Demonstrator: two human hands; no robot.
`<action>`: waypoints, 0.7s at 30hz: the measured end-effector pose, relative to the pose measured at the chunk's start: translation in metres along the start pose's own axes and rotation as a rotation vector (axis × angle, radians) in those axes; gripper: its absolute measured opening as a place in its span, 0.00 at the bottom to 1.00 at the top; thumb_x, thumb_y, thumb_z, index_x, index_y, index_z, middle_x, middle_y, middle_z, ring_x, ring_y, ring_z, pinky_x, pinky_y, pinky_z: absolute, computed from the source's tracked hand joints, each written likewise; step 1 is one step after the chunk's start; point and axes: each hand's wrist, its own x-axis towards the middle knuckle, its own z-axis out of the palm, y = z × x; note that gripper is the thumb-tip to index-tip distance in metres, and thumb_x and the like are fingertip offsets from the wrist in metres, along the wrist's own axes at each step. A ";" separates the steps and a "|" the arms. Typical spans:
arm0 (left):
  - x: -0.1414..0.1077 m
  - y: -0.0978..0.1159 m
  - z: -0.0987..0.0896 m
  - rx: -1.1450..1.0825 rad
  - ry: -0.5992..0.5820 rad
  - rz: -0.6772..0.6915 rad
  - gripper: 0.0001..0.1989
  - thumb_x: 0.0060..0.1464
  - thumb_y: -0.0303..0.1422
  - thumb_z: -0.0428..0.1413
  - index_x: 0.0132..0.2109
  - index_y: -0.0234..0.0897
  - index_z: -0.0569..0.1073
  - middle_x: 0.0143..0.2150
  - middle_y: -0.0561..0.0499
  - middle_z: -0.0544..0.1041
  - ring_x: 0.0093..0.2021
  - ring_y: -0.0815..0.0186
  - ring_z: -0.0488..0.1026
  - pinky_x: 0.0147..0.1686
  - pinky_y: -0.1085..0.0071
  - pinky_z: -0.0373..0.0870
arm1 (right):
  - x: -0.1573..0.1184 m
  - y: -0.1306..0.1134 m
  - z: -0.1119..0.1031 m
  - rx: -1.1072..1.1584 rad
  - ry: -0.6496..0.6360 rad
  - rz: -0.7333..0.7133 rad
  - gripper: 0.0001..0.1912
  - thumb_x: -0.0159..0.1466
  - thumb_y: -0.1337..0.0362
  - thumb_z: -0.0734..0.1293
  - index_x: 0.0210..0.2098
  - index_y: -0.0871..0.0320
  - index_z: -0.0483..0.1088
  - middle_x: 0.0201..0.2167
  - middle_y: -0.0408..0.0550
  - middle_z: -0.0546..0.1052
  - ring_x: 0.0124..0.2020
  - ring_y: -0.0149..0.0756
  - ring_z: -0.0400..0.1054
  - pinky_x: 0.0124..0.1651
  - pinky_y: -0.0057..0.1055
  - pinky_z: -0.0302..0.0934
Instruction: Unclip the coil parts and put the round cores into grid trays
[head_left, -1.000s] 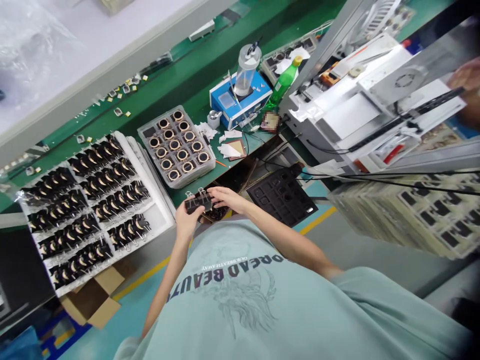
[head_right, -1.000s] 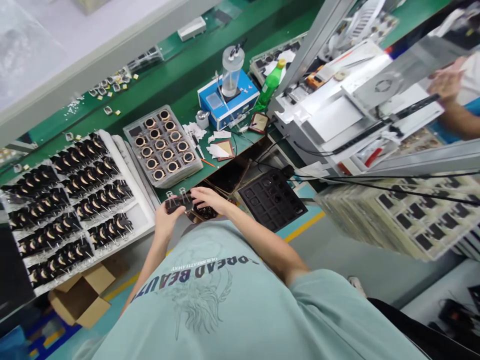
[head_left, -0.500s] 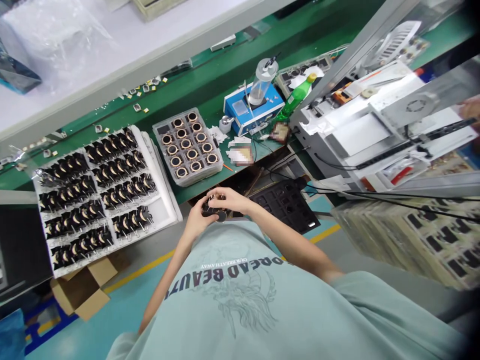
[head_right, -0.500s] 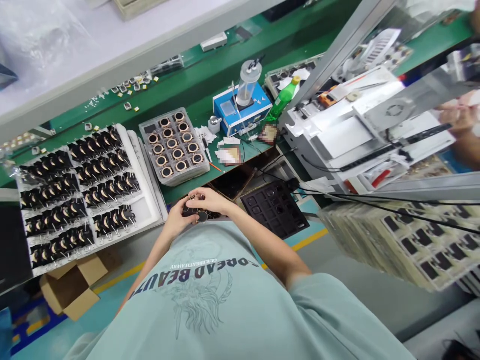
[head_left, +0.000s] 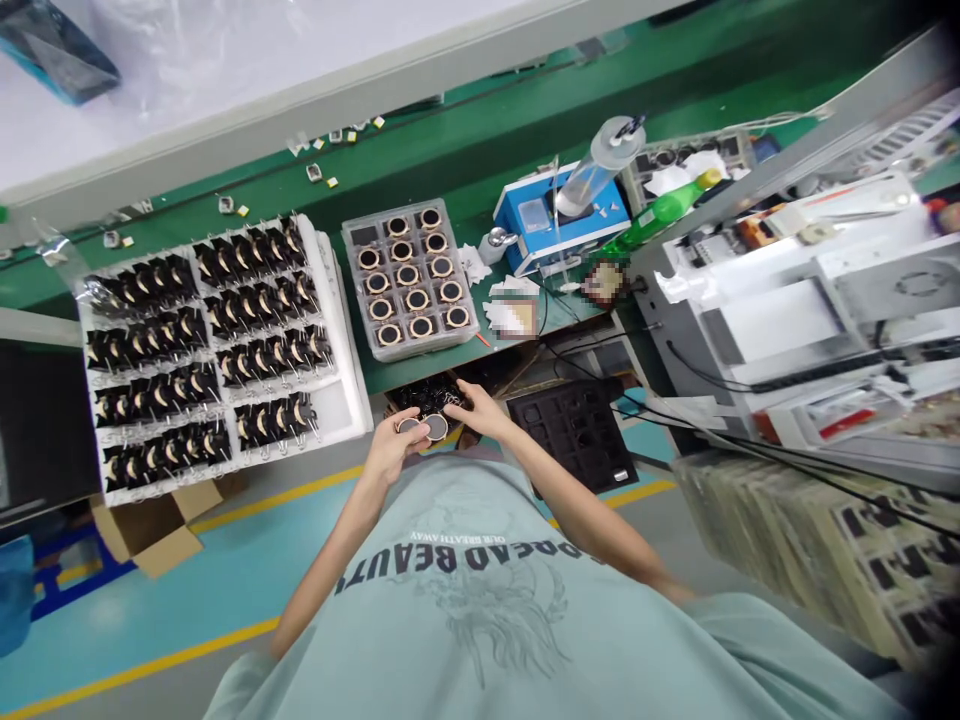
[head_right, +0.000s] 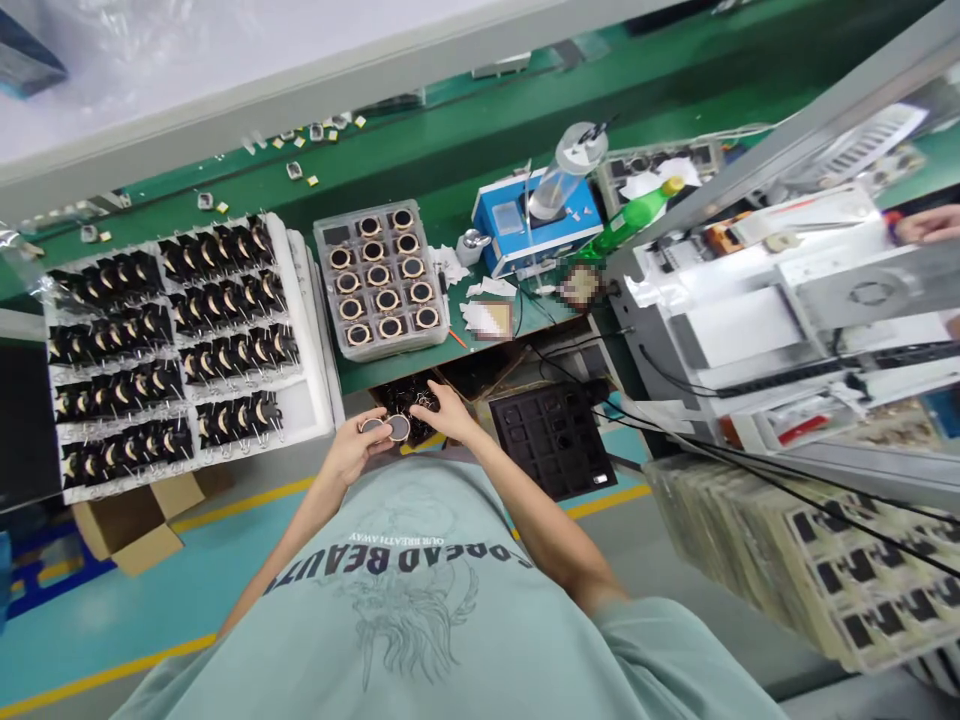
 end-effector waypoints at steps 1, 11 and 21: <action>0.003 0.001 0.000 -0.060 -0.006 -0.019 0.23 0.42 0.23 0.69 0.48 0.29 0.76 0.38 0.46 0.79 0.32 0.65 0.78 0.38 0.65 0.79 | -0.002 0.006 0.002 0.030 -0.034 -0.020 0.43 0.51 0.48 0.77 0.62 0.56 0.68 0.60 0.60 0.71 0.60 0.51 0.65 0.61 0.48 0.59; 0.035 0.008 0.042 -0.094 -0.246 -0.133 0.11 0.47 0.22 0.66 0.41 0.29 0.79 0.38 0.43 0.80 0.33 0.66 0.77 0.40 0.67 0.77 | -0.026 0.010 0.006 0.472 -0.079 -0.090 0.33 0.50 0.53 0.79 0.54 0.55 0.73 0.47 0.50 0.80 0.45 0.42 0.75 0.51 0.39 0.69; 0.146 -0.012 0.175 -0.004 -0.015 -0.426 0.11 0.65 0.35 0.54 0.47 0.31 0.73 0.37 0.47 0.74 0.33 0.68 0.72 0.35 0.68 0.73 | 0.007 0.047 -0.082 -0.301 0.572 0.406 0.12 0.54 0.54 0.72 0.27 0.57 0.77 0.32 0.55 0.82 0.43 0.49 0.77 0.43 0.33 0.66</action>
